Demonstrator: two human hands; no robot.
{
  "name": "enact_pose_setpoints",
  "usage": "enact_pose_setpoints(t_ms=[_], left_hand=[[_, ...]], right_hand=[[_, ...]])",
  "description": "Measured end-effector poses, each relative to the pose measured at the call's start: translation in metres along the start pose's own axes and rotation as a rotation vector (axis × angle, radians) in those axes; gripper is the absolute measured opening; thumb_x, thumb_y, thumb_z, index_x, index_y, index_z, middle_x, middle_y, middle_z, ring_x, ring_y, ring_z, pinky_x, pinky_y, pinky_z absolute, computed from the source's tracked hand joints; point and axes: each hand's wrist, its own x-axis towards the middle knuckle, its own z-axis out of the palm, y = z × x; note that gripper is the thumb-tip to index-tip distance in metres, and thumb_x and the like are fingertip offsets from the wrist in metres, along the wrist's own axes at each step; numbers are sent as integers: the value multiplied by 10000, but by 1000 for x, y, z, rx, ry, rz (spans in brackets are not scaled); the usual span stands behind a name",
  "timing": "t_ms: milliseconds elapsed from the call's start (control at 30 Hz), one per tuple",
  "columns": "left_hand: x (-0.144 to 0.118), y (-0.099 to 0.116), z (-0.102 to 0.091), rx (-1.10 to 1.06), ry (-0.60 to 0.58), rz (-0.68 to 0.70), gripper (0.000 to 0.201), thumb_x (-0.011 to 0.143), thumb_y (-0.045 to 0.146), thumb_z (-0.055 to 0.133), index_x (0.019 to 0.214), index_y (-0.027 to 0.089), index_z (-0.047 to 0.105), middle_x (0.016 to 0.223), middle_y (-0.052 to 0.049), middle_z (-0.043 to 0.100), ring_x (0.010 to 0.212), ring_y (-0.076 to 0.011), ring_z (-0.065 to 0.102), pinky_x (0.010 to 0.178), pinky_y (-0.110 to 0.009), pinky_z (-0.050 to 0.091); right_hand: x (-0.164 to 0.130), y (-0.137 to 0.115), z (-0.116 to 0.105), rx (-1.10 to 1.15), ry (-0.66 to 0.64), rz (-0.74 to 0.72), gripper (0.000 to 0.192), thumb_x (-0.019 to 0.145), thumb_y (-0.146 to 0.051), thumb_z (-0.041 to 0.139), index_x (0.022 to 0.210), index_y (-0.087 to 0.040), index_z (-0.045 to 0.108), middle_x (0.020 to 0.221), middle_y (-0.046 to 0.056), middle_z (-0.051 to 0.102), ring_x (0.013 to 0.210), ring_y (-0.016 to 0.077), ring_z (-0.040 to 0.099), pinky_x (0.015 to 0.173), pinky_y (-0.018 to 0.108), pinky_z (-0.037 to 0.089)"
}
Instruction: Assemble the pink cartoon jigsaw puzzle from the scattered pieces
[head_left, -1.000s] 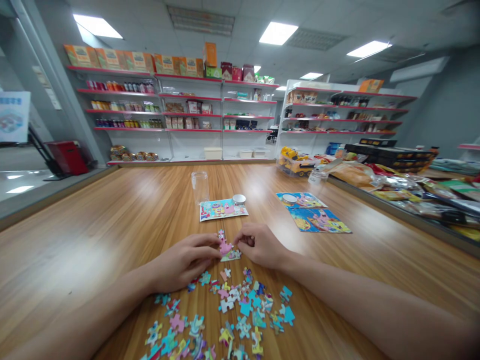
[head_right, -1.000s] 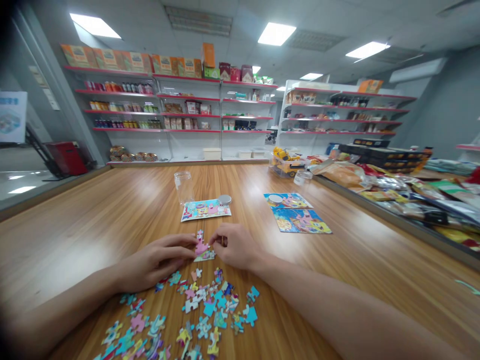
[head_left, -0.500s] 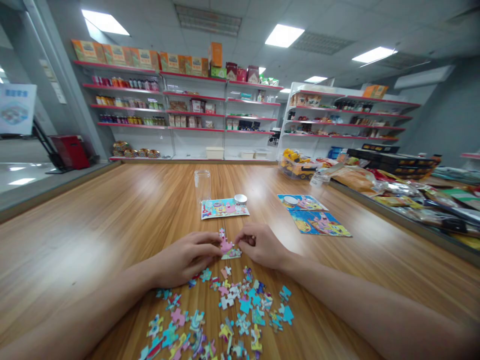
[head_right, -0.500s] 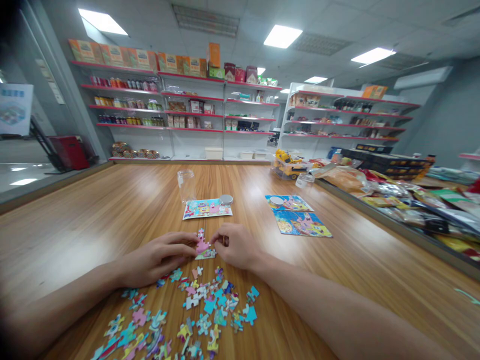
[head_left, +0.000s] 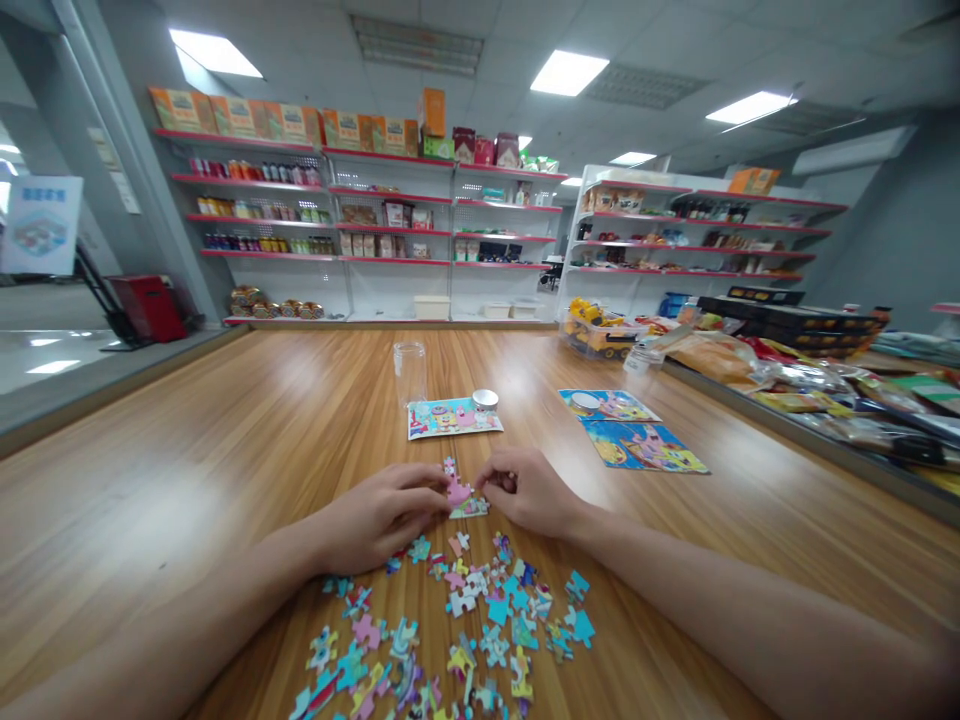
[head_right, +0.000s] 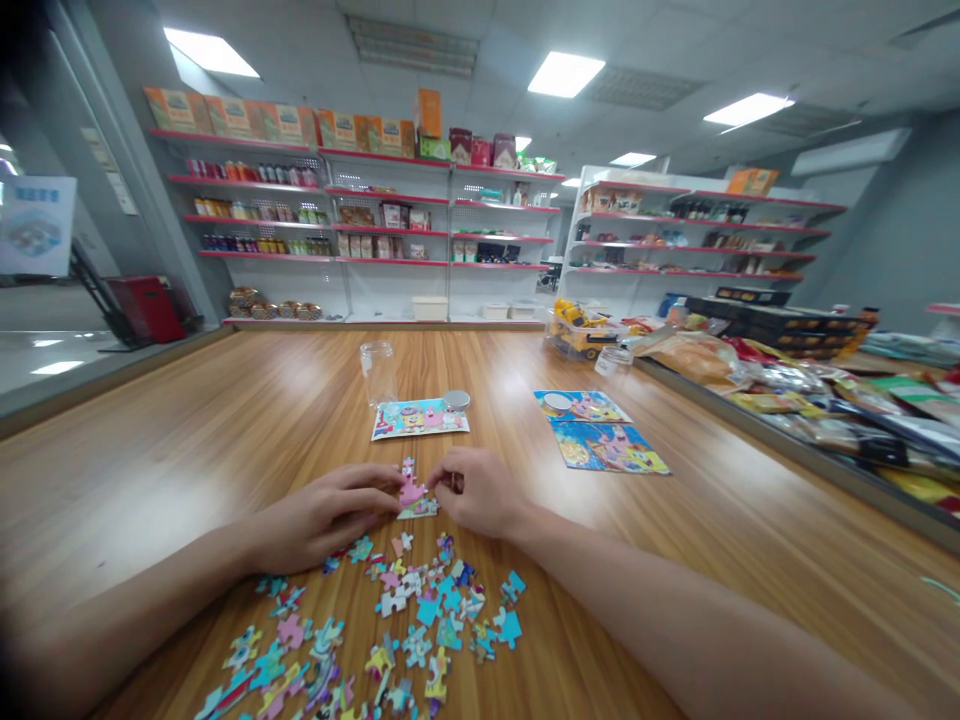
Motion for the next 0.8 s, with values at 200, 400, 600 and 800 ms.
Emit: enact_pose_setpoints(t_ms=[200, 400, 600, 800], left_hand=[[-2, -1, 0, 28, -19, -16, 300, 1004, 185, 435, 1250, 224, 601, 1417, -104, 464, 1301, -242, 457, 1076, -407, 436], [-1, 1, -6, 109, -123, -32, 446, 1018, 210, 393, 1459, 281, 405, 1516, -45, 389, 1410, -246, 323, 1178, -474, 298], [-1, 2, -7, 119, -150, -37, 455, 1022, 237, 403, 1472, 300, 385, 1530, -17, 371, 1433, -260, 280, 1186, -491, 271], [-1, -5, -3, -145, 76, -168, 336, 1015, 306, 410, 1241, 219, 643, 1407, -98, 512, 1312, -257, 449, 1120, -448, 355]], right_hand=[[-2, -1, 0, 21, 2, -30, 217, 717, -3, 594, 787, -146, 741, 649, -4, 618, 558, 103, 518, 517, 198, 376], [-3, 0, 0, 2, -64, -8, 214, 722, -34, 591, 824, -140, 746, 620, -4, 634, 529, 103, 524, 500, 196, 367], [-3, -2, -1, -51, -75, 0, 190, 737, -61, 594, 821, -142, 744, 600, -7, 624, 523, 106, 526, 508, 207, 364], [-3, -2, 0, -45, -105, 27, 202, 745, -82, 583, 833, -155, 749, 616, -6, 636, 529, 108, 539, 504, 208, 364]])
